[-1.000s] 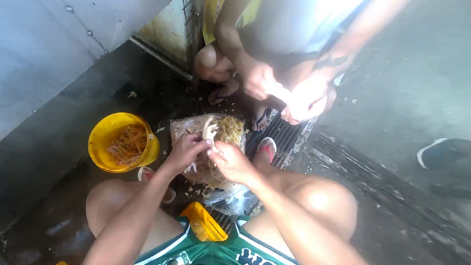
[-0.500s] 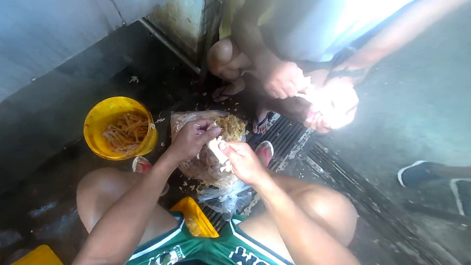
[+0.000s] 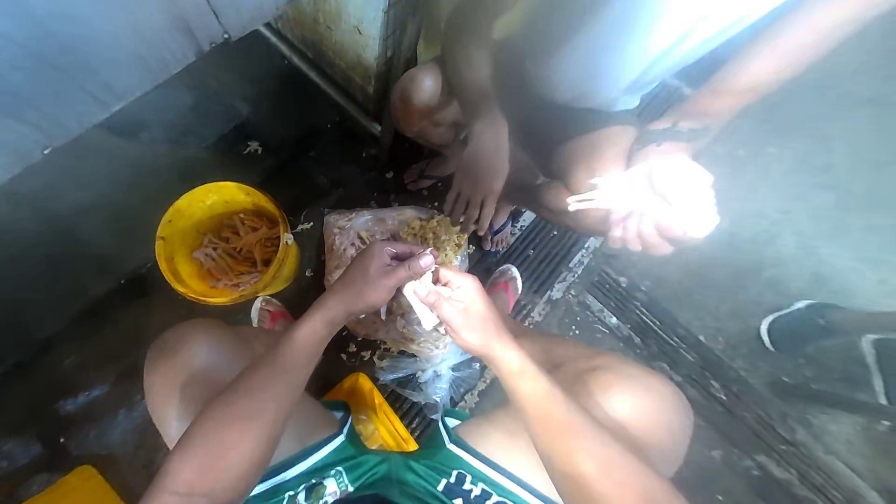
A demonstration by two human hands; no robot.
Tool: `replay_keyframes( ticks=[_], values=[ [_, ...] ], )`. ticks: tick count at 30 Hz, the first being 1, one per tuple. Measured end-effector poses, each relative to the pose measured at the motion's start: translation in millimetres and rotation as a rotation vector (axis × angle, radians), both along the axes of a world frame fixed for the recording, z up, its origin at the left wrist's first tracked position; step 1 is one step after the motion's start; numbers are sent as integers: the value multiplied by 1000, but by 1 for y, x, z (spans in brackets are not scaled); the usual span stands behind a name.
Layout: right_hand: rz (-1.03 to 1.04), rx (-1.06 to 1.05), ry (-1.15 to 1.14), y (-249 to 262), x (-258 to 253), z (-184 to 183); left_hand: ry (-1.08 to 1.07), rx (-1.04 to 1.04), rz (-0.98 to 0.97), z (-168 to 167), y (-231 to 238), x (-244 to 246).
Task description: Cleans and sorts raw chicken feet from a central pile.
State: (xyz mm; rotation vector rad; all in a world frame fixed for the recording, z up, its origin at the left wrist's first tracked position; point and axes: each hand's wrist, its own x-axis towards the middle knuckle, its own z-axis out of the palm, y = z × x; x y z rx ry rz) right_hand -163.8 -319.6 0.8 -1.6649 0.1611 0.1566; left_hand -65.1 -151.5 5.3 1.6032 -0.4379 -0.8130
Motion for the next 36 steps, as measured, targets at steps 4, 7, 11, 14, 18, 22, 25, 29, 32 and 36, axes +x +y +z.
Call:
replay_keyframes(
  ticks=[4,7,11,14,18,22,25,29,32,36],
  values=[
    [-107,-66,-8,3,1,1,44,70,132,-11,-9,-7],
    [-249,-179,-52,-1,5,3,99,177,61,-9,-9,-16],
    [-340,-325,-169,-1,6,2,169,82,-25,-6,-13,-36],
    [-334,-387,-195,0,5,4,253,10,27,-5,-14,-37],
    [-365,-402,-242,-4,7,14,372,-56,39,17,-12,-37],
    [-501,-405,-208,-40,15,23,520,-172,-11,23,-1,-45],
    [-428,-420,-171,-57,12,27,552,-183,-8,19,4,-45],
    [-419,-353,-182,-46,3,22,556,-164,16,14,9,-33],
    [-365,-334,-168,-46,-3,21,572,-206,-6,13,12,-26],
    [-254,-364,-202,-40,-6,23,696,-252,-25,9,12,-22]
  ],
)
